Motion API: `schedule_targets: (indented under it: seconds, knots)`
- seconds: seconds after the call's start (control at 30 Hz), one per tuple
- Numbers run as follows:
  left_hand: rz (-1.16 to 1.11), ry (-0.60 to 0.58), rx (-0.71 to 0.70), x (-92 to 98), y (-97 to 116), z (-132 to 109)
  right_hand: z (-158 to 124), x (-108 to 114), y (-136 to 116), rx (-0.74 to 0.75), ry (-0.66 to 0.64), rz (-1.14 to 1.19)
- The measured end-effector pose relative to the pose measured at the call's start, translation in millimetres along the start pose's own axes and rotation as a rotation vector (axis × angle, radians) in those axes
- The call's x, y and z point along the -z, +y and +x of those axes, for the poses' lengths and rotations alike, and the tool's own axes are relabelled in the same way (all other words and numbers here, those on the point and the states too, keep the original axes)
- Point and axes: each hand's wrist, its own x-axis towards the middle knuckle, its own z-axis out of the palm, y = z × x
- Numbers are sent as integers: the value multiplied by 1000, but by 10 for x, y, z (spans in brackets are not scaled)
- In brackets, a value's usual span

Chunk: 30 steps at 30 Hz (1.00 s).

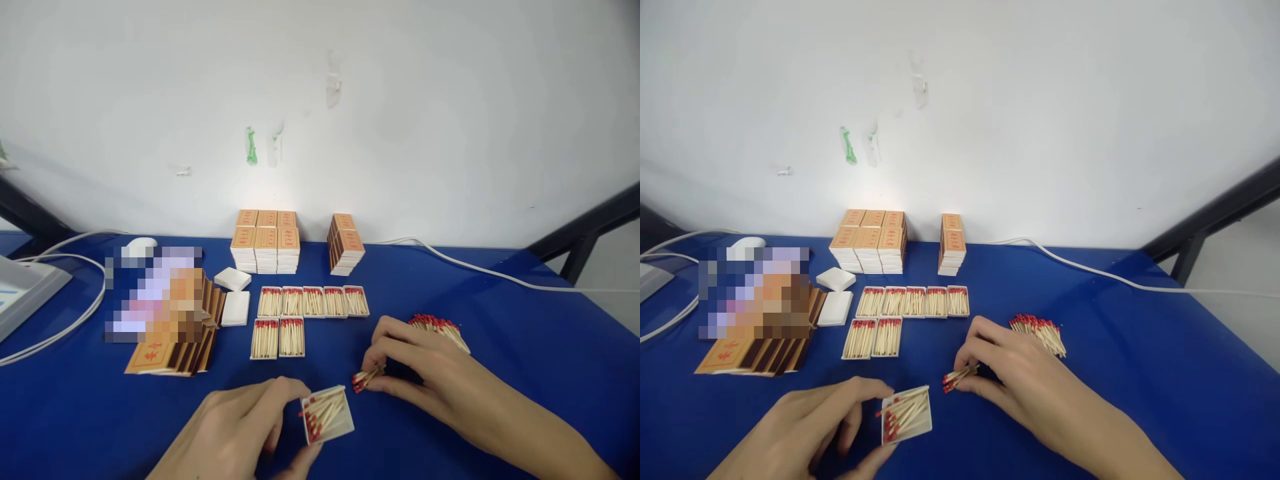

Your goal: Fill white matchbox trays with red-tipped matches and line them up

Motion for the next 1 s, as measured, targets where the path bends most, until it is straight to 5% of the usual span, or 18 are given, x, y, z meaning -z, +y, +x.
schedule_targets:
  seconds: [0.7,0.87,1.0]
  knots:
    - [68,58,-26,-77,-59,40,38,-447,176,235,405,-653]
    - [94,78,-22,-89,-53,53,25,-384,49,237,422,-547]
    - [73,72,-8,-99,-35,68,-4,-357,-225,246,291,-405]
